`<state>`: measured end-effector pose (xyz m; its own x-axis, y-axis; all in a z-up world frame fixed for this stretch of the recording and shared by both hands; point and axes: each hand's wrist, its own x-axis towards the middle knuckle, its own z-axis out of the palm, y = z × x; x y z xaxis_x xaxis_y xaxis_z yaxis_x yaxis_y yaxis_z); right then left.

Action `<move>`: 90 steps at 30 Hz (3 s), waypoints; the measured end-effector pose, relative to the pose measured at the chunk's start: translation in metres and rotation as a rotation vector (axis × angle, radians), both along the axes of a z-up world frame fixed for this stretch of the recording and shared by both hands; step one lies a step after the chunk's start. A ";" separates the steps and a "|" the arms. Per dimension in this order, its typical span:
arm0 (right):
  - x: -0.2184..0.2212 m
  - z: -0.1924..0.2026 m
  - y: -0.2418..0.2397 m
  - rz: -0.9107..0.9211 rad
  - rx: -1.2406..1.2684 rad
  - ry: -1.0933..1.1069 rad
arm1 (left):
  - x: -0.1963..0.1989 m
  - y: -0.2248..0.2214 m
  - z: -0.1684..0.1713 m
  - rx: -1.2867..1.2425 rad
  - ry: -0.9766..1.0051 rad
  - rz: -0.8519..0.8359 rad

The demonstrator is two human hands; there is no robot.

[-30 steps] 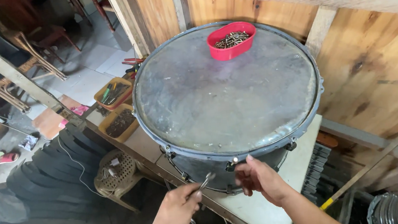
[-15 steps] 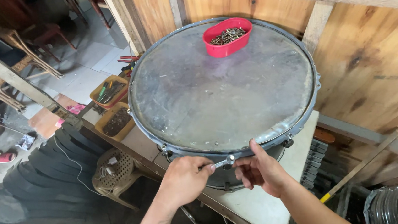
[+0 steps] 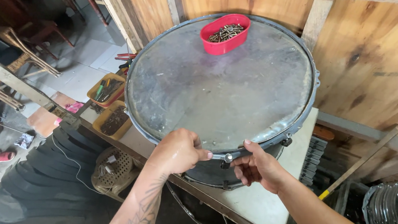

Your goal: Repairing a drum by adjusting the tension rods around the rim using a wrench

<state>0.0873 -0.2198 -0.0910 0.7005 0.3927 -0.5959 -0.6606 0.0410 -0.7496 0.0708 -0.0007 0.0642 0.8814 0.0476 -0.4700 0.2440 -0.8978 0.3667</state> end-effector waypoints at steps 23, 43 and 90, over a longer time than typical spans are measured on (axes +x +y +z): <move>-0.001 0.009 -0.005 0.100 0.034 -0.018 | -0.087 -0.067 -0.110 -0.930 0.081 0.541; 0.008 0.026 -0.019 0.254 -0.001 0.107 | -0.055 -0.142 -0.150 -1.402 -0.141 0.656; 0.019 -0.013 -0.038 0.450 0.466 0.121 | -0.048 -0.018 -0.056 0.052 -0.289 -0.019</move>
